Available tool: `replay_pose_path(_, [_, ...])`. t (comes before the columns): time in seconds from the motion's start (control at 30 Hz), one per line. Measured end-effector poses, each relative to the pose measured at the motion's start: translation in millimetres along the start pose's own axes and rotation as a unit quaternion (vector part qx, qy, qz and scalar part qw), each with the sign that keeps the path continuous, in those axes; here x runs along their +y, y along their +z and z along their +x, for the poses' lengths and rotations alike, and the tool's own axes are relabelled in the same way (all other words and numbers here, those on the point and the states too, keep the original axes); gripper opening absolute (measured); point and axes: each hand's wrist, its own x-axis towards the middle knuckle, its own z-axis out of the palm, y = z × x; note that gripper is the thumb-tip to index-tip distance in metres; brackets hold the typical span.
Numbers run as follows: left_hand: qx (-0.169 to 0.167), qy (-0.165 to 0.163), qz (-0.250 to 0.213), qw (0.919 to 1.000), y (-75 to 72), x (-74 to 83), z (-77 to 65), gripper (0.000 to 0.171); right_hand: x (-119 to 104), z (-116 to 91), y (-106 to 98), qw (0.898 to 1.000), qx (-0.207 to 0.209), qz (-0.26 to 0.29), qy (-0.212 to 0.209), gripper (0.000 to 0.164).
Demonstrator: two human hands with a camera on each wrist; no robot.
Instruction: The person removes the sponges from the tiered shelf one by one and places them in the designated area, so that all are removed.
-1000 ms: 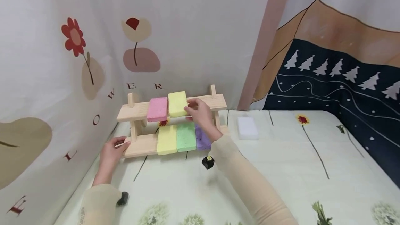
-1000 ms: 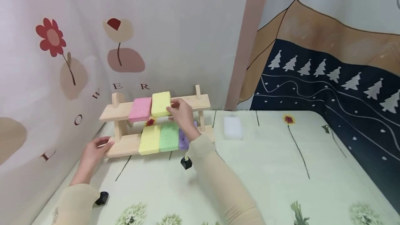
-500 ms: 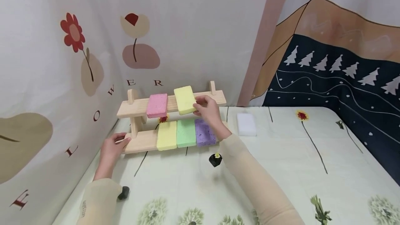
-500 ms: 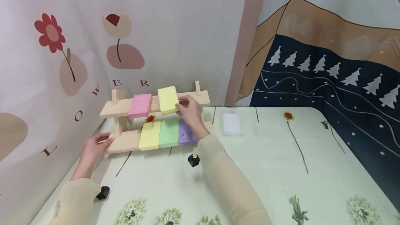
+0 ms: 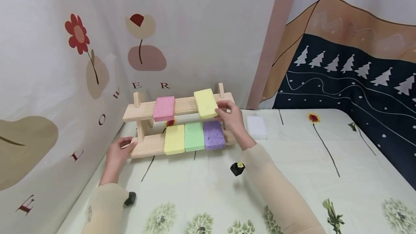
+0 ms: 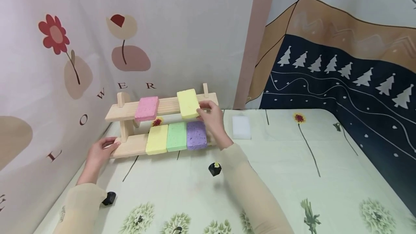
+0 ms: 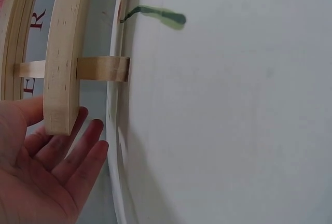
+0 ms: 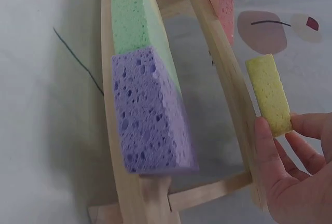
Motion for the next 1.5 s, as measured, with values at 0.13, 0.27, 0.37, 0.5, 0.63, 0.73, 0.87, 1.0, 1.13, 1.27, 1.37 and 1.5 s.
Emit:
replay_pose_path(0.13, [-0.003, 0.009, -0.007, 0.9999, 0.9, -3.0, 0.4, 0.047, 3, -3, -9, 1.0, 0.008, 0.0, 0.007, 0.031])
replay_pose_path(0.27, [-0.002, 0.012, -0.01, 0.9999, 1.7, -4.5, 0.9, 0.047, 3, -7, -19, 1.0, 0.014, 0.016, 0.012, 0.032])
replay_pose_path(0.37, [-0.002, 0.008, -0.015, 0.9999, 1.8, -3.9, 1.6, 0.048, 3, -10, -25, 1.0, 0.016, 0.025, 0.007, 0.033])
replay_pose_path(0.5, [-0.006, 0.004, -0.018, 0.9998, 1.5, -2.6, 2.0, 0.05, 4, -13, -35, 0.999, 0.025, 0.025, 0.008, 0.034])
replay_pose_path(0.63, [-0.01, 0.002, -0.017, 0.9998, 0.4, -3.7, 1.9, 0.051, 8, -15, -47, 0.999, 0.033, 0.027, 0.011, 0.036])
replay_pose_path(0.73, [-0.009, 0.002, -0.012, 0.9999, -0.6, -5.5, 0.8, 0.051, 11, -18, -56, 0.999, 0.035, 0.027, 0.012, 0.037])
replay_pose_path(0.87, [-0.006, 0.003, -0.009, 0.9999, -2.5, -6.8, -0.8, 0.05, 14, -21, -68, 0.999, 0.044, 0.022, 0.015, 0.037])
replay_pose_path(1.0, [-0.004, 0.005, -0.009, 0.9999, -3.3, -6.6, -2.1, 0.048, 15, -24, -81, 0.998, 0.056, 0.023, 0.019, 0.039])
replay_pose_path(1.13, [-0.002, 0.01, -0.012, 0.9999, -2.4, -6.0, -2.6, 0.047, 14, -27, -94, 0.997, 0.072, 0.018, 0.023, 0.04])
replay_pose_path(1.27, [-0.004, 0.015, -0.009, 0.9998, -1.0, -6.0, -2.7, 0.047, 15, -29, -106, 0.996, 0.082, 0.004, 0.027, 0.041])
replay_pose_path(1.37, [-0.008, 0.019, -0.006, 0.9998, 0.4, -6.0, -2.2, 0.048, 15, -31, -113, 0.996, 0.089, -0.005, 0.028, 0.042])
replay_pose_path(1.5, [-0.01, 0.019, -0.006, 0.9998, 1.7, -4.9, -1.5, 0.048, 16, -32, -121, 0.994, 0.102, -0.004, 0.03, 0.042])
